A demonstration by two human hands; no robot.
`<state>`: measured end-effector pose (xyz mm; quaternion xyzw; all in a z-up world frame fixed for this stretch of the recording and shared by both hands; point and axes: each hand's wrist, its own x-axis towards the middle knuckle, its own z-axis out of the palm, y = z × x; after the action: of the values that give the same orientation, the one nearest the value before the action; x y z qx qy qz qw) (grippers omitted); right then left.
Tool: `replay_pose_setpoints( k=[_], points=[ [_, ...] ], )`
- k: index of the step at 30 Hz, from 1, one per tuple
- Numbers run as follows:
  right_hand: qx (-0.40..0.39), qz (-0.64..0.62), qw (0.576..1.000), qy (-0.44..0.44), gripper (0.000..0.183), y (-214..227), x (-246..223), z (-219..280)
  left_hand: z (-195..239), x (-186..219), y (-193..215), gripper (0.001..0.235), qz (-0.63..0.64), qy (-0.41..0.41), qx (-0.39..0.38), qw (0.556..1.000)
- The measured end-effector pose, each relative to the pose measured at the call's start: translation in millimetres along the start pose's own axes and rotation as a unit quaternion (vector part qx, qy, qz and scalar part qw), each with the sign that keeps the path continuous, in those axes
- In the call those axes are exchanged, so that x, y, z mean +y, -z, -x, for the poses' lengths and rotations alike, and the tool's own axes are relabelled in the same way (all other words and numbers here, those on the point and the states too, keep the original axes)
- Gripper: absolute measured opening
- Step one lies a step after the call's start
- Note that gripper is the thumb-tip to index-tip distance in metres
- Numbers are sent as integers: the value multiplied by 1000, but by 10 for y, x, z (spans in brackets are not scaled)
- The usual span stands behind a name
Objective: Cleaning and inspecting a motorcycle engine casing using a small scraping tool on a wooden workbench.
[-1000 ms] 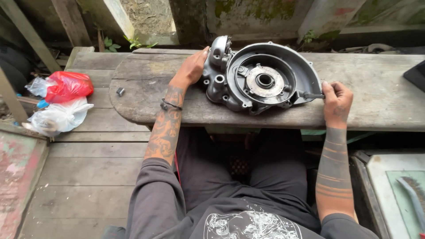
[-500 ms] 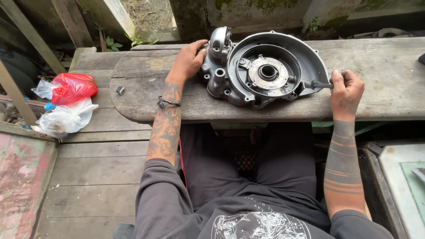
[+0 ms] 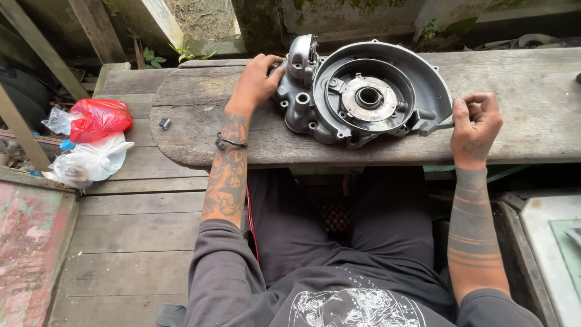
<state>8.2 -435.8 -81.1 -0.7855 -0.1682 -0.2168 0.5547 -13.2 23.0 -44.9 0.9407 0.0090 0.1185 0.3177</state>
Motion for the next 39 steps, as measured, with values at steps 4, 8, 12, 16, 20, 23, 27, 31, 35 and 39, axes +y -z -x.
replay_pose_setpoints(
  k=[4,8,12,16,20,23,27,31,35,39],
  points=[
    [-2,-24,1000,-4,13,-54,-61,209,50,78,11,40,-14,35,-22,999],
    [-27,94,994,51,25,-94,-313,393,134,47,-18,42,-4,18,-10,1000],
    [-80,108,990,42,34,-142,-478,449,236,-48,-144,41,-32,6,25,999],
    [-99,80,992,20,29,-166,-553,408,418,50,-167,42,-76,28,43,996],
    [-82,65,994,22,28,-143,-463,450,558,67,-249,44,-126,37,48,990],
    [-50,-9,998,-29,23,-102,-306,489,601,64,-335,33,-177,12,84,980],
    [5,-123,992,-19,19,-3,-95,471,598,77,-392,34,-167,22,105,980],
    [-6,-118,993,-26,18,50,-53,435,617,-65,-446,41,-152,-15,144,978],
    [23,-141,988,-53,16,91,81,222,705,-44,-292,44,-101,-28,112,988],
    [46,-104,993,13,26,163,119,-81,793,257,30,56,-11,-20,76,997]
  ],
)
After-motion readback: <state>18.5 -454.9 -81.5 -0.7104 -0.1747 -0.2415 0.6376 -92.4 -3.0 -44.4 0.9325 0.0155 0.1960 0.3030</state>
